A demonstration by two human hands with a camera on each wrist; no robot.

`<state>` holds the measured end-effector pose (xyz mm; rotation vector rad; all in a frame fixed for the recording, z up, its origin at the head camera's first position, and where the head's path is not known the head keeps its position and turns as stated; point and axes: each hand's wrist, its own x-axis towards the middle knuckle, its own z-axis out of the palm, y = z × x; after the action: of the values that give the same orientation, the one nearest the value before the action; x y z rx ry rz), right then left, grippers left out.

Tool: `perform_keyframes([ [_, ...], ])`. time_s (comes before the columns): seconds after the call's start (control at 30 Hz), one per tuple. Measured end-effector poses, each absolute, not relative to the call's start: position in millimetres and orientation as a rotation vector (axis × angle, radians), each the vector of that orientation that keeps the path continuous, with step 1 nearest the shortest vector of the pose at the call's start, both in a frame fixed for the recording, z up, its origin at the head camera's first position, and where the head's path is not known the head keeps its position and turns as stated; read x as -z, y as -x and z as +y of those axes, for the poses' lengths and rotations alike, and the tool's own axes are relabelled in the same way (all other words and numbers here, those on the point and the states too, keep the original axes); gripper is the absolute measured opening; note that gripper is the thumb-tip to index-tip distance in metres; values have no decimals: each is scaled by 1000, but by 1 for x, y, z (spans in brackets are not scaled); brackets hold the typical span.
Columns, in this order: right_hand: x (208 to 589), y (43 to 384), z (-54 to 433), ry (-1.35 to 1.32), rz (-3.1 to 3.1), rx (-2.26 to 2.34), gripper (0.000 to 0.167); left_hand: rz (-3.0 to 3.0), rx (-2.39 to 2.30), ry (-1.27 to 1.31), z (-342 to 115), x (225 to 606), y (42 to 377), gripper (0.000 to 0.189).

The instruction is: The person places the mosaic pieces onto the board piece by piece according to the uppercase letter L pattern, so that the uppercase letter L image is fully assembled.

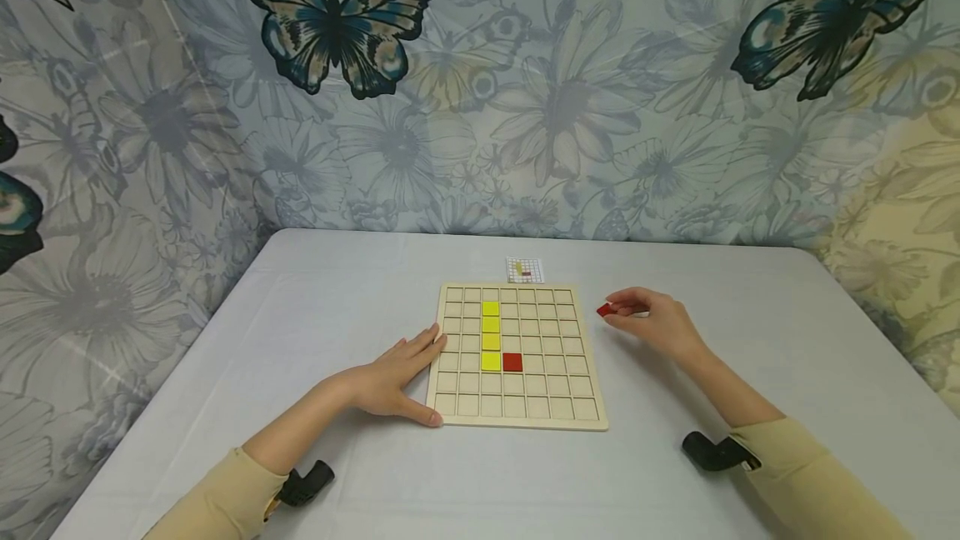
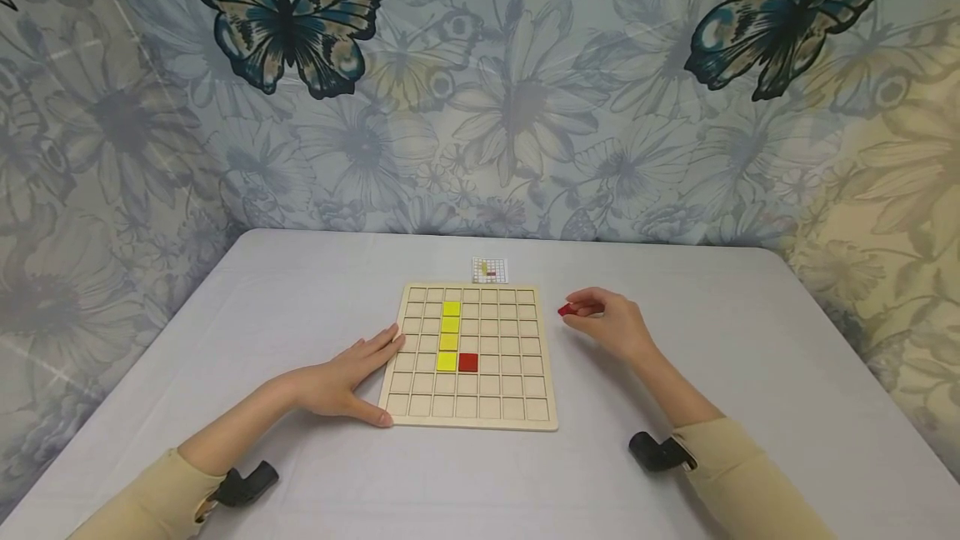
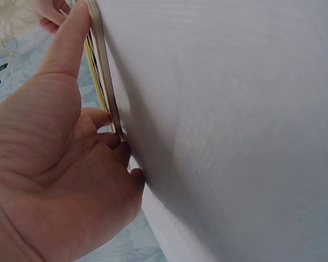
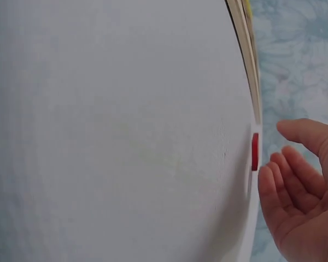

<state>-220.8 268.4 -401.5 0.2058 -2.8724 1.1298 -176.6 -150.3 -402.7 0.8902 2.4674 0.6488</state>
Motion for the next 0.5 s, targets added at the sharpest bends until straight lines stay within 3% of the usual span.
perform_keyframes([
  [0.5,400,228,271,-162,-2931,-1080,39,2469,-639,-893,-150,403,177,111],
])
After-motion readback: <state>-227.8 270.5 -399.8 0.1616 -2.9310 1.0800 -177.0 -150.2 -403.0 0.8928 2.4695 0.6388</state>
